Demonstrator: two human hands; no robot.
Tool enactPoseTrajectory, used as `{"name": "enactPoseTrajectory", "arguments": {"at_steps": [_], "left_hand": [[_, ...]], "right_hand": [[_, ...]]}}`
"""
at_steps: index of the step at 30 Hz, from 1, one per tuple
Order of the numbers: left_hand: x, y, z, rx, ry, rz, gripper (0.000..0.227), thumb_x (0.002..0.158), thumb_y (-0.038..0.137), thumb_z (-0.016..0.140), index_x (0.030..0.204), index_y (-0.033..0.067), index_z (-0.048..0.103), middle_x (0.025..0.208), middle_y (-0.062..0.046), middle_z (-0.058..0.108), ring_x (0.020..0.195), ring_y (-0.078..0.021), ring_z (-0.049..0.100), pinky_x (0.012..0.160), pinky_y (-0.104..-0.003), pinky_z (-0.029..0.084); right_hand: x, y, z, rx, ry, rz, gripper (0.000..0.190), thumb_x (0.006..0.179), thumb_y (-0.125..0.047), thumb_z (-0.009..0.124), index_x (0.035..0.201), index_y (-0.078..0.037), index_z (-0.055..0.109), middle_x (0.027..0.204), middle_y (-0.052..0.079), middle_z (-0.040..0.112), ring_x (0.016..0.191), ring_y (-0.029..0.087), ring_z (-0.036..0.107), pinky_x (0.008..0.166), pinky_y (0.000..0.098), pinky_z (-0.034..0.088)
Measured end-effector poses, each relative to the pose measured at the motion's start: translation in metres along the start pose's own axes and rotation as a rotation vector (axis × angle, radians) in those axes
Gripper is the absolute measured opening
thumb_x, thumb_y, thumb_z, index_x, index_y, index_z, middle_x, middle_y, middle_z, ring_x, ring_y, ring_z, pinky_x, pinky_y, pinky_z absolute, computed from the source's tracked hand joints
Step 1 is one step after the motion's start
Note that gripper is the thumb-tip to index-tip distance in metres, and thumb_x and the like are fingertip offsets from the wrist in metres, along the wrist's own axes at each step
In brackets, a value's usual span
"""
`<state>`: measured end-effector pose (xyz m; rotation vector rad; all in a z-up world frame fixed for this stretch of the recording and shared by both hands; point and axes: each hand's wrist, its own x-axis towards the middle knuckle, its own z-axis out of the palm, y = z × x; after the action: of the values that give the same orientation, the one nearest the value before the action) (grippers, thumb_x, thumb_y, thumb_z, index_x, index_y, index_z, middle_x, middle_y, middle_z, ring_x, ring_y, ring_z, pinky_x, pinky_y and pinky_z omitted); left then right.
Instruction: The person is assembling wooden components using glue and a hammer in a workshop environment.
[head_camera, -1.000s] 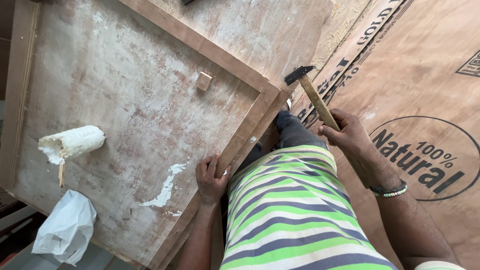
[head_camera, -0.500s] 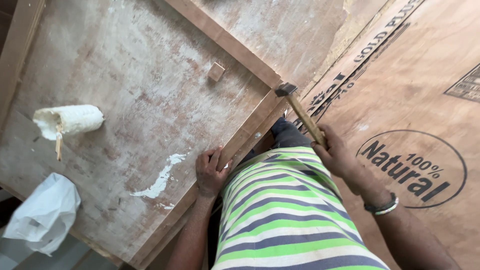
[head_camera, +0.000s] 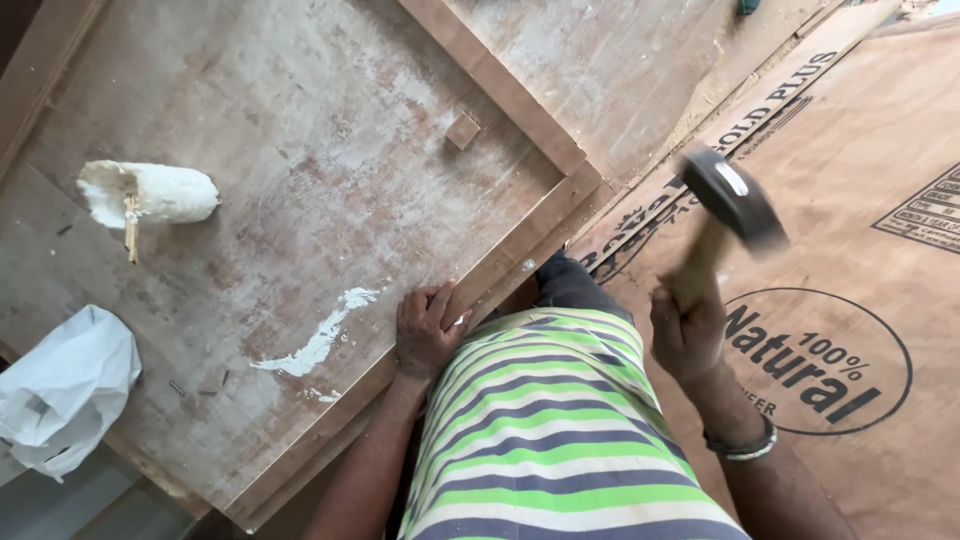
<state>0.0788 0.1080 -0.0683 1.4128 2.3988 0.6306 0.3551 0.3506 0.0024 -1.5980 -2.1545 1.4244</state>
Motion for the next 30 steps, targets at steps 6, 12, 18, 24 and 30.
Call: {"name": "enactPoseTrajectory", "arguments": {"at_steps": [6, 12, 18, 24, 30], "left_hand": [[-0.006, -0.007, 0.009, 0.027, 0.0, 0.0, 0.06, 0.087, 0.038, 0.08, 0.139, 0.0133, 0.062, 0.109, -0.011, 0.056, 0.102, -0.0275, 0.057, 0.091, -0.047, 0.048], [0.017, 0.005, -0.008, 0.037, 0.004, 0.047, 0.06, 0.087, 0.042, 0.078, 0.136, 0.0109, 0.061, 0.114, -0.012, 0.058, 0.106, -0.0275, 0.059, 0.091, -0.048, 0.051], [0.133, 0.005, 0.003, -0.252, 0.141, -0.098, 0.059, 0.1, 0.052, 0.066, 0.141, 0.0105, 0.055, 0.12, -0.011, 0.065, 0.105, -0.0226, 0.066, 0.086, -0.039, 0.061], [0.234, -0.008, 0.04, -0.149, 0.189, -0.16, 0.043, 0.094, 0.027, 0.077, 0.13, 0.0106, 0.061, 0.123, -0.018, 0.054, 0.096, -0.0232, 0.065, 0.065, -0.026, 0.063], [0.168, 0.115, 0.014, -0.241, 0.04, 0.297, 0.03, 0.095, 0.03, 0.081, 0.118, 0.0155, 0.067, 0.105, -0.002, 0.064, 0.083, -0.0134, 0.064, 0.06, -0.024, 0.055]], "right_hand": [[0.011, -0.005, 0.006, -0.152, -0.157, -0.145, 0.01, 0.099, -0.007, 0.056, 0.107, -0.001, 0.058, 0.073, 0.002, 0.061, 0.06, 0.009, 0.056, 0.05, 0.0272, 0.048], [0.007, -0.012, -0.04, 0.422, 0.014, -0.195, 0.014, 0.102, -0.006, 0.049, 0.116, -0.004, 0.054, 0.058, -0.004, 0.046, 0.04, 0.005, 0.043, 0.034, 0.0228, 0.038], [-0.018, -0.001, -0.05, 0.439, 0.093, 0.035, 0.019, 0.103, -0.008, 0.055, 0.121, -0.003, 0.056, 0.065, -0.004, 0.048, 0.047, 0.005, 0.045, 0.041, 0.0229, 0.038], [-0.039, 0.029, -0.04, 0.539, 0.063, 0.267, 0.024, 0.1, -0.011, 0.057, 0.123, -0.006, 0.058, 0.064, -0.004, 0.048, 0.047, 0.006, 0.047, 0.041, 0.0245, 0.04], [-0.037, 0.036, -0.046, 0.484, 0.071, 0.252, 0.023, 0.098, -0.011, 0.06, 0.12, -0.004, 0.061, 0.062, -0.002, 0.05, 0.048, 0.007, 0.049, 0.042, 0.0257, 0.041]]}}
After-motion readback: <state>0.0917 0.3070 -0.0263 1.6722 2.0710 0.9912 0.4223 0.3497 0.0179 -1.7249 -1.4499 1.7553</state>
